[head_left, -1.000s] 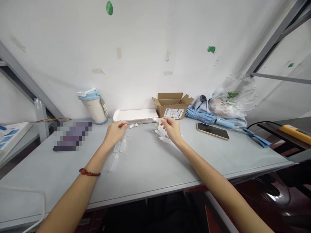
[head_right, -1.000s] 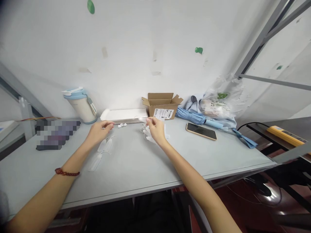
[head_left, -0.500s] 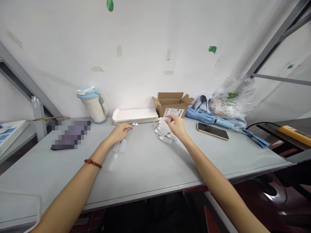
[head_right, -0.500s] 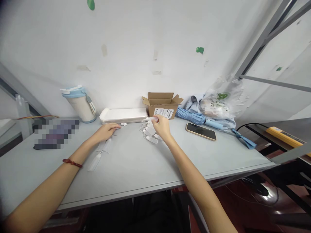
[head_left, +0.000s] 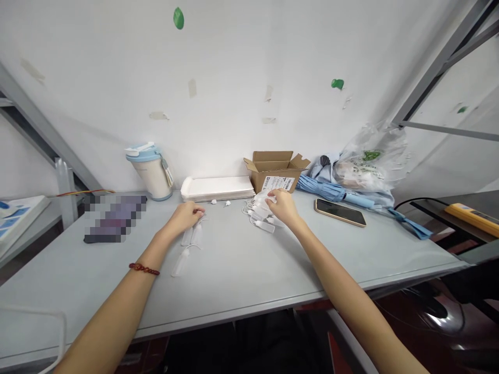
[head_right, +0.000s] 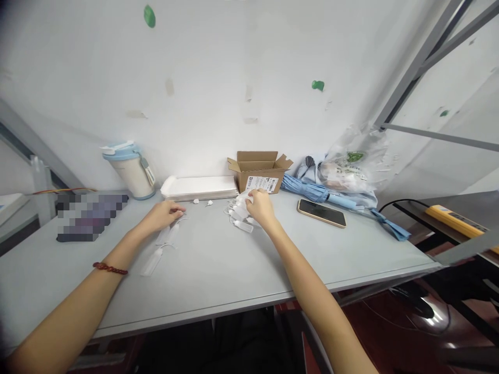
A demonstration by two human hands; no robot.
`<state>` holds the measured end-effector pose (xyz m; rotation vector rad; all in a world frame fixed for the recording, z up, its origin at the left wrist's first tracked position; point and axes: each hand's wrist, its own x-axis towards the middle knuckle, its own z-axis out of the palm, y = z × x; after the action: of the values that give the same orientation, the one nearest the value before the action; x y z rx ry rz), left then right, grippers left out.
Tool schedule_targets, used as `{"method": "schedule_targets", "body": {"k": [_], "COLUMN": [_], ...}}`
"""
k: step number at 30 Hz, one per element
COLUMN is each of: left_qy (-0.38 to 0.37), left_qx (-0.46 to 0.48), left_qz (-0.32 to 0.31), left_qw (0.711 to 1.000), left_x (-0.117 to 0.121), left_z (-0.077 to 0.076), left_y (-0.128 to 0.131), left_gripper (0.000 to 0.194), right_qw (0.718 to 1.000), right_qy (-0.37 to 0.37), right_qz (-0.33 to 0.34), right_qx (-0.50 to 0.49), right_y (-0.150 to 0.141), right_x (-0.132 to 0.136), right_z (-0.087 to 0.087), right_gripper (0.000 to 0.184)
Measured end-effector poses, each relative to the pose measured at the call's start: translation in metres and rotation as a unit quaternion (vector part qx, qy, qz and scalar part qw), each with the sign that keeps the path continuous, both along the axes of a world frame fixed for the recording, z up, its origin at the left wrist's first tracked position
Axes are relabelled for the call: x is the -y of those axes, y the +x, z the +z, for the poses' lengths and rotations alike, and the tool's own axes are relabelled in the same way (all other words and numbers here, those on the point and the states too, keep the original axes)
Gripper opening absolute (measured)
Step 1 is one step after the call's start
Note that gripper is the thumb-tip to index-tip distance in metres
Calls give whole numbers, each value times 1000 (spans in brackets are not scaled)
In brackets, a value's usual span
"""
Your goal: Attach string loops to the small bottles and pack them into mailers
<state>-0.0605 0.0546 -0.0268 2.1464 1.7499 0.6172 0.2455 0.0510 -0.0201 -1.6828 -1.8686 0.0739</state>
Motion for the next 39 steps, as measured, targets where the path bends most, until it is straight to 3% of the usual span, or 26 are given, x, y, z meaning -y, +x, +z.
{"method": "schedule_targets", "body": {"k": [4, 8, 10, 13, 16, 18, 20, 28, 33, 39], "left_qy": [6, 6, 7, -1, -70, -114, -132, -138, -176, -242], "left_qx": [-8, -1, 18, 66, 158, 208, 217, 110, 149, 217], "left_qz": [-1, 9, 21, 55, 69, 61, 56, 22, -12, -28], "left_qw": [1000, 1000, 1000, 996, 983, 970, 966, 984, 973, 945], "left_x": [1, 3, 5, 11, 20, 25, 29, 34, 41, 41], "left_z": [0, 2, 6, 16, 28, 35, 39, 40, 43, 31], "left_y": [-4, -5, -3, 0, 4, 6, 6, 8, 17, 31], "left_gripper": [19, 14, 14, 15, 19, 22, 24, 19, 18, 23], "right_qw": [999, 992, 983, 965, 936, 923, 918, 920, 913, 909], "right_qy": [29, 122, 153, 126, 78, 54, 37, 5, -9, -35], "right_qz": [-3, 36, 103, 229, 342, 378, 392, 390, 406, 410], "right_qx": [31, 18, -4, -25, 13, 38, 47, 23, 35, 67], "right_y": [-4, -17, -29, -53, -75, -83, -87, -84, -87, -88], "right_x": [3, 9, 16, 33, 52, 60, 63, 61, 65, 67], "right_z": [-1, -6, -10, -17, -22, -24, -26, -25, -24, -25], "right_gripper": [23, 24, 24, 24, 27, 28, 28, 29, 32, 36]}}
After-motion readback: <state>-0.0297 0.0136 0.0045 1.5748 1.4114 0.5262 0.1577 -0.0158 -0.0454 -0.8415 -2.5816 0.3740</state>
